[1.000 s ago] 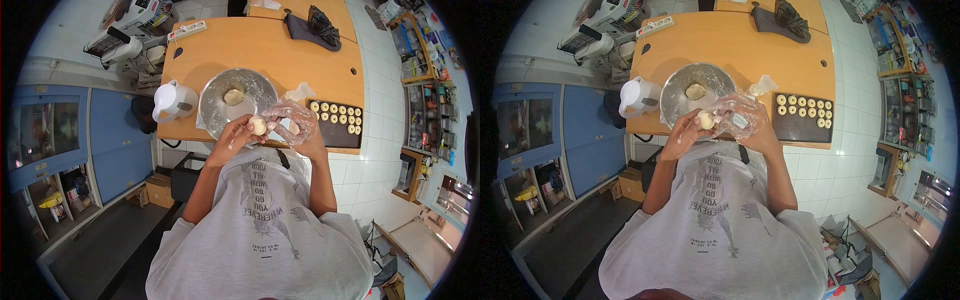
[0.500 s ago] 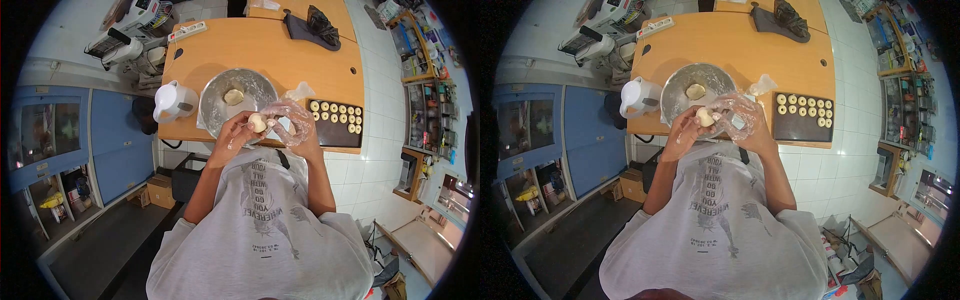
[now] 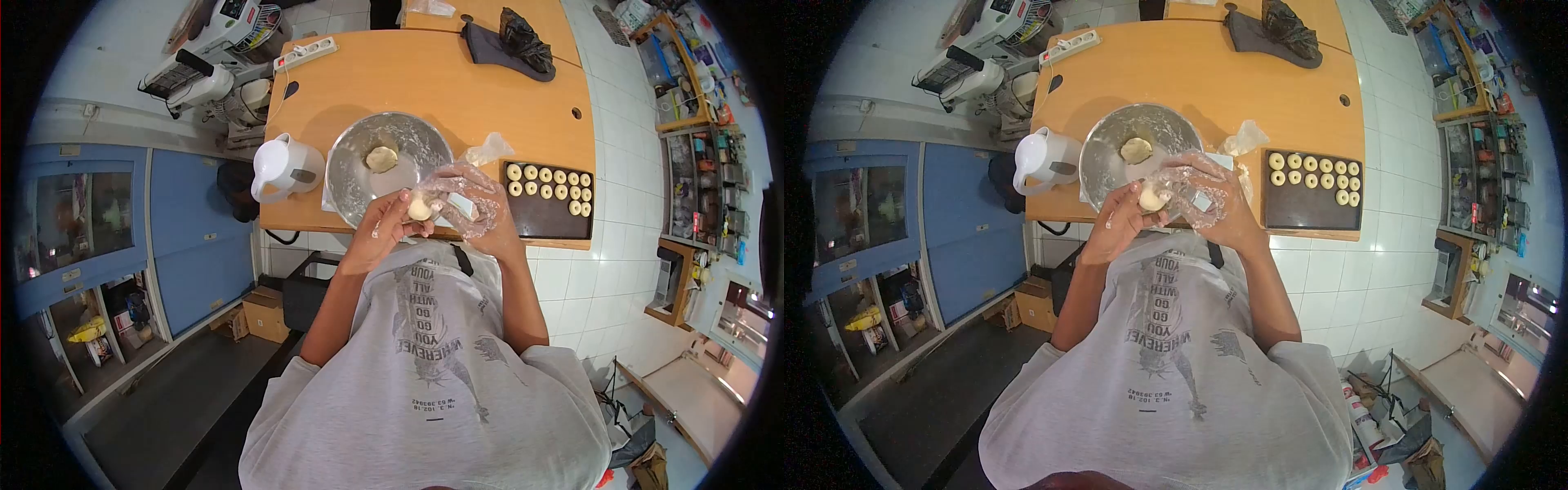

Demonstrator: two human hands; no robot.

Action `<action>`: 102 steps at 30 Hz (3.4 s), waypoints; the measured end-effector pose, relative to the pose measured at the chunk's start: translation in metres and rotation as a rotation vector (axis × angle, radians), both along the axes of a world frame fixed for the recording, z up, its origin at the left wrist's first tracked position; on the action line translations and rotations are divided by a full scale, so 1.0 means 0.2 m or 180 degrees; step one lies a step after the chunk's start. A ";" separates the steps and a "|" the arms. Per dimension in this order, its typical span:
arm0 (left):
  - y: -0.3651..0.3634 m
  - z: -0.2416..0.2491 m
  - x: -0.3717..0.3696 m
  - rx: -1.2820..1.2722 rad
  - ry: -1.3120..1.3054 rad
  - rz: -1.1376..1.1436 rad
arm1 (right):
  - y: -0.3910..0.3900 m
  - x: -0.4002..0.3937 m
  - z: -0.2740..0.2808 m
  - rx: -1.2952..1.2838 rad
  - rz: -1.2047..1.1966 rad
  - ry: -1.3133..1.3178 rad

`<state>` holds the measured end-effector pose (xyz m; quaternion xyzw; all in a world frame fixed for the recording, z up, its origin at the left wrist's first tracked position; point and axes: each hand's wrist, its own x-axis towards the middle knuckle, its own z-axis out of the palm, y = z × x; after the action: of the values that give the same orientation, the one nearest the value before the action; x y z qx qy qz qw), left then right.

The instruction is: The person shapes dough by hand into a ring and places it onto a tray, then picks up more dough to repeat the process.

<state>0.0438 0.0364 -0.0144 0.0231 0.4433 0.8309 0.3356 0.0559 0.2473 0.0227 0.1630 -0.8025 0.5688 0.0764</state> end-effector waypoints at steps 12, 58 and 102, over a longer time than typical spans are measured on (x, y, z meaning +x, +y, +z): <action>0.10 0.03 -0.03 -0.0703 0.1018 0.1302 | -0.19 0.09 -0.25 -0.3087 -0.0362 -0.1724; 0.21 -0.12 0.06 -0.0927 0.1122 0.0863 | -0.36 -0.13 0.01 0.0065 -0.0764 0.1015; 0.22 0.16 -0.02 0.0399 -0.0071 0.1340 | -0.51 -0.15 -0.07 -0.0566 -0.0262 0.0734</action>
<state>0.0397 0.0811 0.0176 -0.0583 0.3822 0.9087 0.1575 0.0268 0.1456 0.0087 0.1867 -0.7409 0.6115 0.2055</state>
